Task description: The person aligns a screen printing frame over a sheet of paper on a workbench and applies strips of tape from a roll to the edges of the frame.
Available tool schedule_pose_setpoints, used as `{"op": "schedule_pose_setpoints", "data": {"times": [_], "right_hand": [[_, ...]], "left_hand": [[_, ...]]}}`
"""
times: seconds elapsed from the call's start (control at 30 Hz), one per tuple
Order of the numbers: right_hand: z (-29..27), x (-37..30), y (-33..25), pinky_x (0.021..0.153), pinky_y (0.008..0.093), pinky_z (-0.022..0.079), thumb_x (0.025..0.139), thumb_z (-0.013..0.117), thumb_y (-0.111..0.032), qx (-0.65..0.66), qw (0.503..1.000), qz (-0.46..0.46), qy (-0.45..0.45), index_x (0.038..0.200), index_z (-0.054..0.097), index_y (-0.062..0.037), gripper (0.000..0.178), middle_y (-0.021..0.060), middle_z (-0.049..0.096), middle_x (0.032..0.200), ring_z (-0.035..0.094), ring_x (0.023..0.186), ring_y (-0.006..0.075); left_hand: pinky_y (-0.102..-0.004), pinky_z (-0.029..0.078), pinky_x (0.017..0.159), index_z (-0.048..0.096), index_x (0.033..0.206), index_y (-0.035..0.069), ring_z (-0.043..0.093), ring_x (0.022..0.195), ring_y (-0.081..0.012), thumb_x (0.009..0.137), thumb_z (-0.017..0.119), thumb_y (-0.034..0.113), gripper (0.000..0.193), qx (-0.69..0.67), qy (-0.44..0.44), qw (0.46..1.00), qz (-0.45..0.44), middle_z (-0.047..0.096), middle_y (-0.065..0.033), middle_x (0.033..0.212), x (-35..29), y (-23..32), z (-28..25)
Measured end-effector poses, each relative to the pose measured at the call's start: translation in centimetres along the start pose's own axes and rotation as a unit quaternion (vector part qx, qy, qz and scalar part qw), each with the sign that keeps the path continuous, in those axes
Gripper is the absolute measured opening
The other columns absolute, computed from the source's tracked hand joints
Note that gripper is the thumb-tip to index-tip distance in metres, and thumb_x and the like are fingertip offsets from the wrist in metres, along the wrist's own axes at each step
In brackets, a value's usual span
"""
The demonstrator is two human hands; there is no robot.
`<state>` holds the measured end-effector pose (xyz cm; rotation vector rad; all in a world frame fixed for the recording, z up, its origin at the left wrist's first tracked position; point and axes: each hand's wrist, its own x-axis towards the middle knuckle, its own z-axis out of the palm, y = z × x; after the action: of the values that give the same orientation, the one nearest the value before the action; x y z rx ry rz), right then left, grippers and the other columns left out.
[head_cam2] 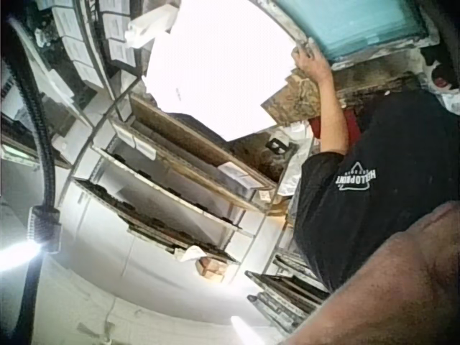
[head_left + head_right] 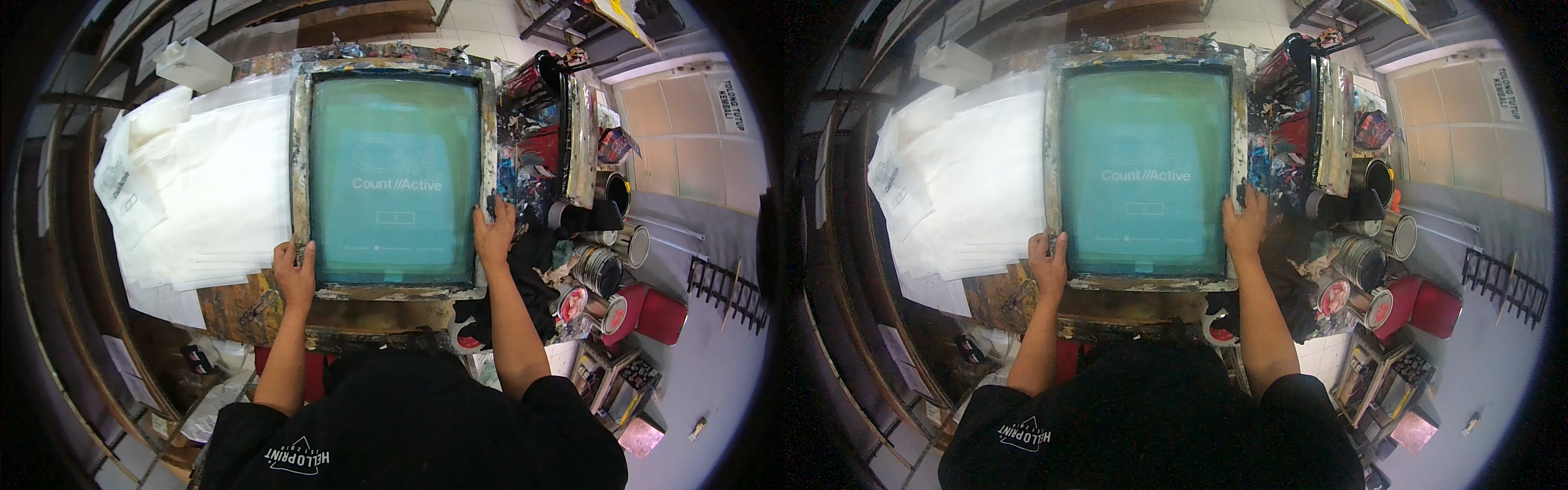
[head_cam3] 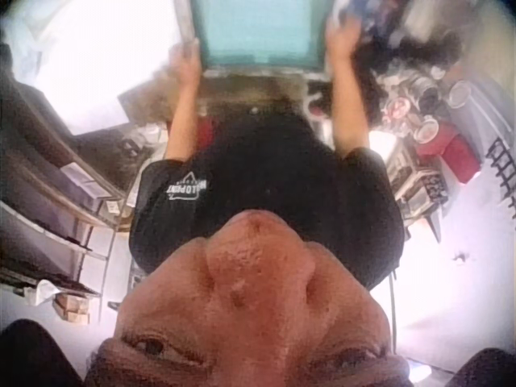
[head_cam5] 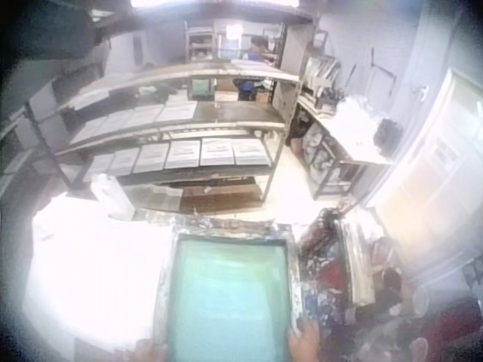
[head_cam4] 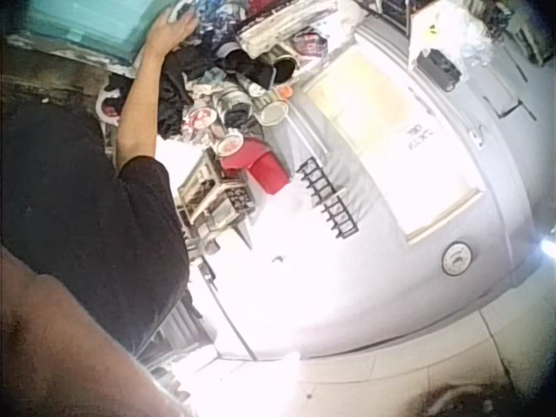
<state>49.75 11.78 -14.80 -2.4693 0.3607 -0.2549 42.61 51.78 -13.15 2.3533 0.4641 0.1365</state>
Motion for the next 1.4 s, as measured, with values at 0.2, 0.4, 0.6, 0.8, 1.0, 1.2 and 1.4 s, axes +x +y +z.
{"op": "schedule_pose_setpoints", "data": {"times": [0.2,0.4,0.6,0.8,1.0,1.2,1.4], "right_hand": [[0.1,0.1,0.3,0.097,0.0440,0.047,0.086,0.074,-0.019,0.004,1.000,0.019,-0.013,0.129,0.061,0.0061,0.051,0.0220,0.059,0.115,0.059,0.110,0.0391],[-0.1,0.0,-0.1,0.099,0.0444,0.047,0.085,0.075,-0.017,0.020,0.999,0.021,-0.013,0.128,0.062,0.0067,0.051,0.0223,0.060,0.116,0.059,0.111,0.0399],[0.4,-0.3,0.7,0.099,0.0438,0.046,0.085,0.075,-0.017,0.035,0.999,-0.009,-0.006,0.129,0.061,0.0073,0.052,0.0241,0.060,0.117,0.058,0.111,0.0404],[0.7,-0.4,0.2,0.098,0.0433,0.046,0.087,0.075,-0.017,0.032,0.999,0.004,-0.011,0.129,0.060,0.0100,0.053,0.0248,0.059,0.116,0.059,0.110,0.0396],[0.3,0.0,0.1,0.098,0.0434,0.046,0.087,0.075,-0.018,0.000,1.000,-0.001,-0.025,0.130,0.060,0.0092,0.052,0.0241,0.059,0.115,0.059,0.109,0.0392],[0.9,0.0,0.3,0.106,0.0471,0.043,0.088,0.074,-0.024,-0.026,0.999,0.027,-0.036,0.131,0.061,0.0058,0.055,0.0278,0.058,0.127,0.056,0.120,0.0426],[0.7,0.1,0.9,0.103,0.0504,0.045,0.088,0.075,-0.026,-0.061,0.996,0.023,-0.053,0.133,0.061,0.0021,0.055,0.0267,0.060,0.125,0.058,0.118,0.0440]], "left_hand": [[-0.0393,0.049,0.088,0.067,0.124,-0.007,0.060,0.102,-0.0321,0.096,0.073,0.031,0.048,-0.020,0.001,1.000,-0.023,0.062,-0.0176,0.111,0.2,0.5,-0.2],[-0.0381,0.049,0.089,0.067,0.123,-0.008,0.062,0.103,-0.0312,0.096,0.073,0.030,0.047,-0.025,0.018,0.999,-0.018,0.063,-0.0184,0.114,0.2,0.3,-0.3],[-0.0372,0.049,0.091,0.066,0.123,-0.009,0.062,0.103,-0.0300,0.096,0.073,0.027,0.046,-0.036,0.025,0.999,-0.019,0.063,-0.0186,0.114,0.2,-0.1,-0.3],[-0.0340,0.050,0.084,0.065,0.124,-0.010,0.061,0.101,-0.0271,0.097,0.073,0.026,0.046,-0.019,0.005,1.000,-0.015,0.061,-0.0173,0.113,0.5,0.2,-1.1],[-0.0323,0.051,0.074,0.064,0.124,-0.011,0.061,0.097,-0.0251,0.097,0.073,0.027,0.048,-0.023,0.006,1.000,-0.017,0.061,-0.0167,0.110,0.6,1.0,-0.7],[-0.0358,0.051,0.079,0.067,0.118,-0.008,0.061,0.094,-0.0276,0.096,0.073,0.028,0.043,-0.027,0.008,0.999,-0.017,0.062,-0.0167,0.105,0.3,0.1,-0.6],[-0.0438,0.049,0.086,0.069,0.112,-0.005,0.062,0.098,-0.0369,0.094,0.073,0.032,0.041,0.034,0.036,0.999,0.017,0.063,-0.0189,0.103,0.6,-0.4,-0.9]]}}
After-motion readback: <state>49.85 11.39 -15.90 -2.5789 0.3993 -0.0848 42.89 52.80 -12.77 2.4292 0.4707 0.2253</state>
